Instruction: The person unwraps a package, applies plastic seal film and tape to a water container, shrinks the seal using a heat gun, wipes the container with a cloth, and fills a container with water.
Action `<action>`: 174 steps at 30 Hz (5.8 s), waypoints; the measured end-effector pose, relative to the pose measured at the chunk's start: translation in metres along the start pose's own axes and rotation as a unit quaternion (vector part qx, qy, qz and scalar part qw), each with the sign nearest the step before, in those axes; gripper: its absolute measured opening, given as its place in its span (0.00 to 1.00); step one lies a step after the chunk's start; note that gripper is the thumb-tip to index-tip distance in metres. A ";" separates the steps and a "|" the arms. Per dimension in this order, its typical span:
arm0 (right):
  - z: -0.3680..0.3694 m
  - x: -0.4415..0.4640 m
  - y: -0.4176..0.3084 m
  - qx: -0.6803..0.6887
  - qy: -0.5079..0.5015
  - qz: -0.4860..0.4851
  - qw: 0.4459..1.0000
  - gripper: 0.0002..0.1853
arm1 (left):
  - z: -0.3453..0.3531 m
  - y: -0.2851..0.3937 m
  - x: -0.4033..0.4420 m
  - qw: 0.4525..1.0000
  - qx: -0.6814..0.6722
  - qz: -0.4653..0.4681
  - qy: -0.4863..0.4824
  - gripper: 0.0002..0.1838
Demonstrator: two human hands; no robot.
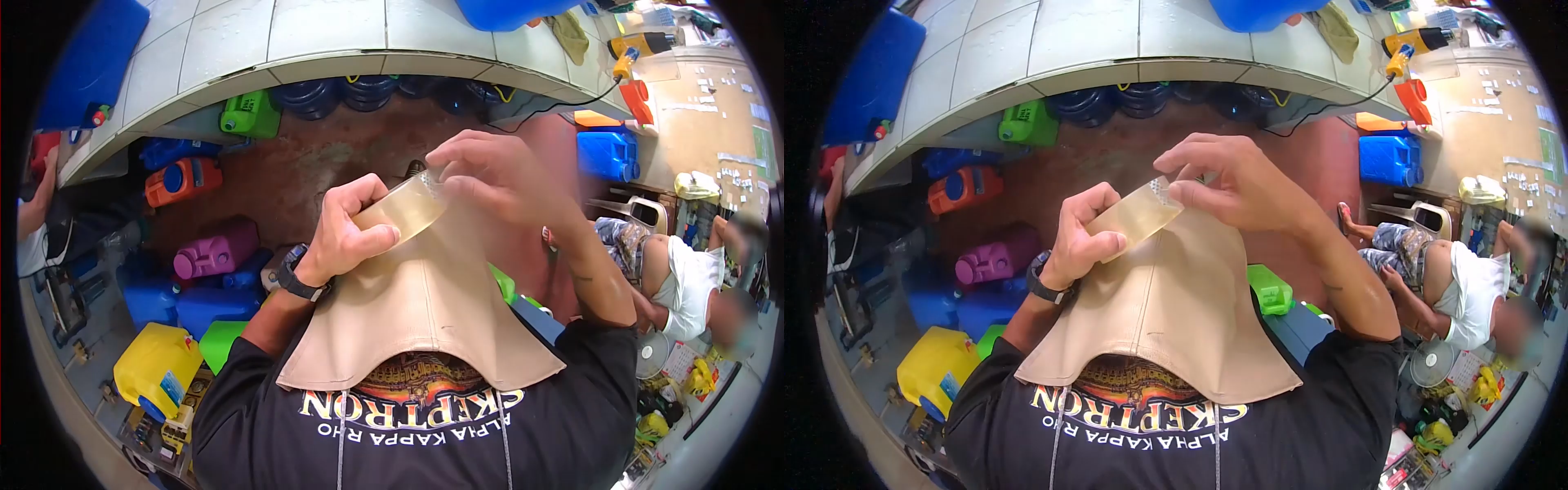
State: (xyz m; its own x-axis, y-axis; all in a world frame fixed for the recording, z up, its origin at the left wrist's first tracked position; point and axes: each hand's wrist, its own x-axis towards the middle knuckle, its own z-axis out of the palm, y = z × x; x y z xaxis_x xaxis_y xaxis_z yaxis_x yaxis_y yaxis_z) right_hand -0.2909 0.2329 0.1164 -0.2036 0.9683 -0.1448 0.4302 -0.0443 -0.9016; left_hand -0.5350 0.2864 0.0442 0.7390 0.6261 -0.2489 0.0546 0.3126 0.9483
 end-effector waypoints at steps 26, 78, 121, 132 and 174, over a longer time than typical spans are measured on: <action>-0.245 -0.177 0.146 0.330 0.360 -0.001 0.873 0.06 | 0.272 0.007 0.231 0.965 -0.086 0.169 -0.182 0.20; -0.736 -0.352 0.244 -0.009 0.313 -0.251 0.916 0.07 | 0.649 -0.014 0.522 0.844 0.345 0.402 0.082 0.12; -0.759 -0.333 0.261 -0.045 0.344 -0.157 0.925 0.06 | 0.592 -0.044 0.529 0.864 -0.494 0.012 0.100 0.39; -0.756 -0.316 0.277 -0.008 0.313 -0.166 0.935 0.06 | 0.608 -0.027 0.491 0.781 -0.605 -0.088 0.124 0.32; -0.661 -0.256 0.205 -0.043 0.245 -0.001 0.969 0.07 | 0.579 0.194 0.571 0.834 0.351 0.355 -0.236 0.14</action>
State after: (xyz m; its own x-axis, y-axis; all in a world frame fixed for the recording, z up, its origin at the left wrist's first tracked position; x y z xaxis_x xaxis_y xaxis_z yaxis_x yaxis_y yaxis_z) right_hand 0.4306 0.1385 0.2383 0.2282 0.9698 0.0859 0.5068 -0.0430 -0.8610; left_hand 0.2861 0.2912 0.2001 0.9253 0.0731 0.3722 -0.2517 -0.6157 0.7467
